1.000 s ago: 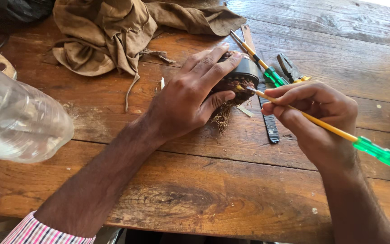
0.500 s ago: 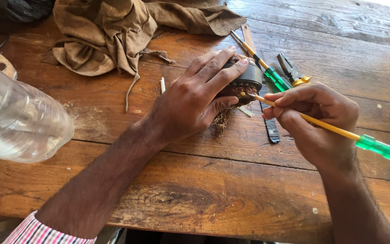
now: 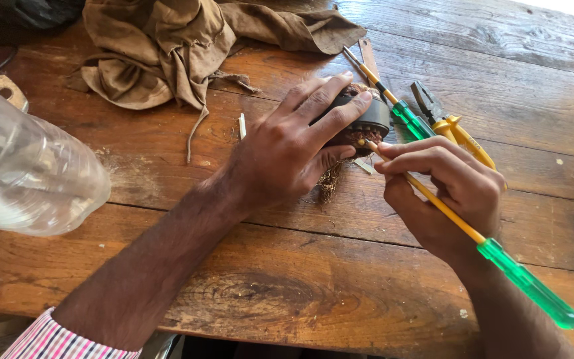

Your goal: The person holds an electric motor stator on a wooden workbench and uses a screwdriver to pry and scrape burnt winding material out of its slots, rotating the stator to reach different sections. Near the end they pick up pliers and continue working on the remaining winding debris.

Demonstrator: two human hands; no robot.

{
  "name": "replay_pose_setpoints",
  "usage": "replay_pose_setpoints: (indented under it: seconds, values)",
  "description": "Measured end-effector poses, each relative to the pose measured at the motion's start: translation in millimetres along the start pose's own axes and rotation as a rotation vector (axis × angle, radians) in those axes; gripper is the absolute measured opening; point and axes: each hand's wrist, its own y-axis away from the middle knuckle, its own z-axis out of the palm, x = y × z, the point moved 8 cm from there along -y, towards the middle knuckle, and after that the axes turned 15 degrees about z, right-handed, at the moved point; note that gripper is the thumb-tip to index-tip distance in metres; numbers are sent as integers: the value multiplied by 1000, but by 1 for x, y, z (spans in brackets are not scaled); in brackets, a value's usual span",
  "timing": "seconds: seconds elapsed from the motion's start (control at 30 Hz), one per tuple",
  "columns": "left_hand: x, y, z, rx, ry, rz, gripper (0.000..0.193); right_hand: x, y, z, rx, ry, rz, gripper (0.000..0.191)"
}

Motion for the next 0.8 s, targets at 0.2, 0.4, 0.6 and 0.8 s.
replay_pose_setpoints:
  seconds: [0.2,0.4,0.6,0.8]
  values:
    - [-1,0,-1,18,55,-37,59,-2,4,1,45,-16,13,12]
    - [-4,2,2,32,65,-72,60,0,2,3,68,-25,-6,13]
    - [-9,3,12,11,43,-66,59,0,7,9,84,-7,14,14]
    - [-21,0,19,13,90,-152,58,-19,5,16,153,149,-136,13]
